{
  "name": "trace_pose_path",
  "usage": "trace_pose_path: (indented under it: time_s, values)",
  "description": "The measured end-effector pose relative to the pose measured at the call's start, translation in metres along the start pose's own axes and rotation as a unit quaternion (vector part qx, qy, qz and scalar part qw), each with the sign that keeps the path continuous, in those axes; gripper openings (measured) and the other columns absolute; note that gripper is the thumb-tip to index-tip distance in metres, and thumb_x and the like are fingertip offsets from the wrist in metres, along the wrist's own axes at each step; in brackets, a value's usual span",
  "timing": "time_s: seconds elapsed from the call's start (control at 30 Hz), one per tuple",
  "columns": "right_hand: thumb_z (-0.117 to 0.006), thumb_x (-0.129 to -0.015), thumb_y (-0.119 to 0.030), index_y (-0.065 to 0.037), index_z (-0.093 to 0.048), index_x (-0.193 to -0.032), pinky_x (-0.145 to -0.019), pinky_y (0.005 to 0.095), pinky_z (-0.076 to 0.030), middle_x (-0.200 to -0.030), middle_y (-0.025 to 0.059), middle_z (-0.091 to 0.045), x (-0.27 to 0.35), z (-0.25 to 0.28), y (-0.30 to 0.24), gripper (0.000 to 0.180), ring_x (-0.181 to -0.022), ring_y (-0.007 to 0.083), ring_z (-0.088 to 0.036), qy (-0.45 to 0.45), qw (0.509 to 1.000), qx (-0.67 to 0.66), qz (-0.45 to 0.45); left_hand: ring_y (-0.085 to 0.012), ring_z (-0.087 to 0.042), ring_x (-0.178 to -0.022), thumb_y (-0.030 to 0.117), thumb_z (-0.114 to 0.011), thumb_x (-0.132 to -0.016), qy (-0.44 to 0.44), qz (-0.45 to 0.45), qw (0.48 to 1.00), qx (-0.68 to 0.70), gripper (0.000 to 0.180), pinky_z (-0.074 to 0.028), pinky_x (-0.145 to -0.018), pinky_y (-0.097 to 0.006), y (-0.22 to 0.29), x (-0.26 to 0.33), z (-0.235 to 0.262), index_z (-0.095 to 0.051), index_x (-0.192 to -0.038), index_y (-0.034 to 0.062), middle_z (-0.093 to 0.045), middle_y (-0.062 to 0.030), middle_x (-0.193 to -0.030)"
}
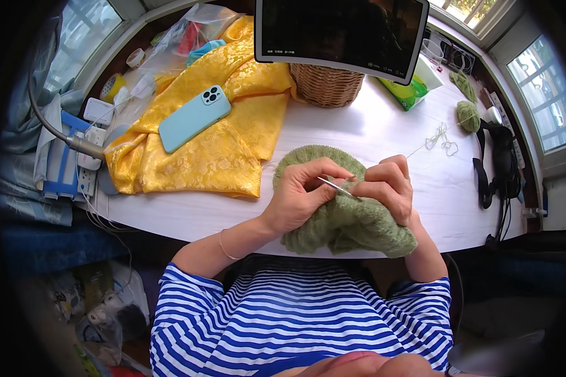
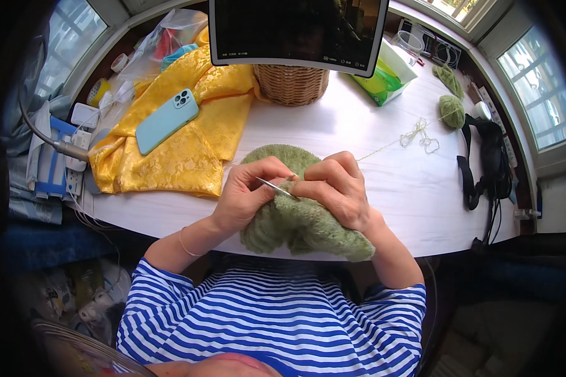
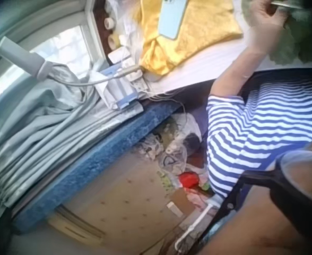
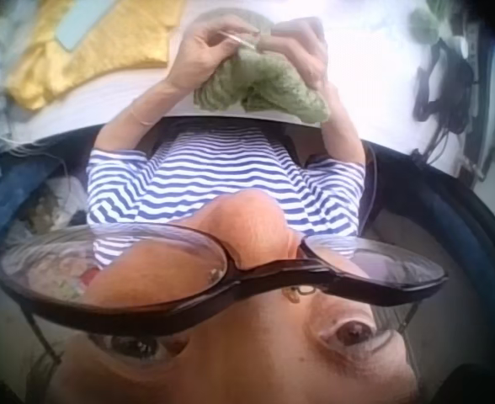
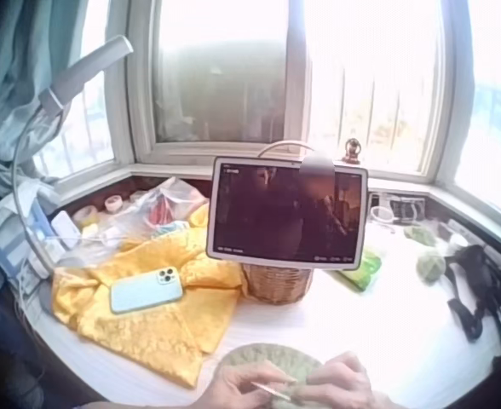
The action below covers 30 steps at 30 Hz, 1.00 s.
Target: The person knits a green fabric using knitting needles and yarn. They sit at a table with a tablet playing a video, a smartphone, and a yellow cloth nearby. The person manipulates the yarn and needles to create stitches, occasionally adjusting the fabric.
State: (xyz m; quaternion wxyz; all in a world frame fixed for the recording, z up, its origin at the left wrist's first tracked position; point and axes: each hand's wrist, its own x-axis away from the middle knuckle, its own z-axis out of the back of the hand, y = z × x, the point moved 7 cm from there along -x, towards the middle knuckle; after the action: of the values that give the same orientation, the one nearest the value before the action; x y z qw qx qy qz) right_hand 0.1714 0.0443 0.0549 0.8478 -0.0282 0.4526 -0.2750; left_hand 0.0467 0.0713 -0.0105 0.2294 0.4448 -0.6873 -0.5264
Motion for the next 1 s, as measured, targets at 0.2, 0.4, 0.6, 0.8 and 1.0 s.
trace_pose_path:
  time_s: [0.2, 0.4, 0.6, 0.8, 1.0]
  values:
    - [-0.069, -0.068, -0.026, -0.006, -0.060, -0.078, -0.060, 0.0292, -0.038, -0.071, 0.0055, -0.050, 0.001, 0.015, 0.007, 0.025, -0.068, 0.0202, -0.044, 0.100, 0.993, 0.030, -0.046, -0.0067, -0.057, -0.084, 0.005, -0.057, -0.088, 0.049, 0.000, 0.998, 0.038, 0.013, -0.047, -0.075, -0.019, 0.003, 0.001, 0.005, -0.062, -0.100, -0.0001, -0.063, -0.0024, -0.092]
    - [-0.069, -0.070, -0.033, -0.007, -0.058, -0.078, -0.061, 0.0288, -0.035, -0.072, 0.0039, -0.049, 0.005, 0.015, 0.015, 0.030, -0.068, 0.0180, -0.042, 0.112, 0.991, 0.015, -0.075, -0.0092, -0.059, -0.088, 0.009, -0.056, -0.089, 0.067, -0.002, 0.993, 0.099, 0.020, -0.049, -0.079, -0.022, 0.010, 0.000, 0.008, -0.059, -0.105, -0.0019, -0.064, -0.0076, -0.097]
    - [-0.073, -0.063, -0.033, -0.011, -0.061, -0.077, -0.060, 0.0271, -0.035, -0.070, 0.0010, -0.048, 0.003, 0.016, 0.006, 0.029, -0.068, 0.0165, -0.041, 0.086, 0.994, 0.015, -0.063, -0.0085, -0.059, -0.087, 0.008, -0.056, -0.089, 0.080, -0.002, 0.992, 0.100, 0.020, -0.049, -0.078, -0.021, 0.008, 0.001, 0.012, -0.059, -0.105, -0.0023, -0.064, -0.0067, -0.096]
    - [-0.073, -0.060, -0.031, -0.011, -0.063, -0.077, -0.059, 0.0270, -0.034, -0.068, -0.0010, -0.048, 0.003, 0.013, 0.002, 0.029, -0.068, 0.0163, -0.041, 0.073, 0.995, 0.056, -0.046, -0.0078, -0.058, -0.084, 0.008, -0.057, -0.088, 0.098, -0.007, 0.990, 0.104, 0.019, -0.049, -0.076, -0.020, 0.010, 0.001, 0.012, -0.059, -0.105, -0.0016, -0.064, -0.0060, -0.094]
    - [-0.071, -0.060, -0.026, -0.008, -0.064, -0.079, -0.062, 0.0291, -0.036, -0.070, 0.0028, -0.052, 0.001, 0.014, 0.004, 0.027, -0.069, 0.0187, -0.044, 0.073, 0.993, 0.084, -0.038, -0.0068, -0.057, -0.081, 0.007, -0.058, -0.088, 0.093, 0.016, 0.992, 0.082, 0.014, -0.049, -0.073, -0.020, 0.007, 0.000, 0.012, -0.058, -0.100, -0.0013, -0.062, -0.0043, -0.090]
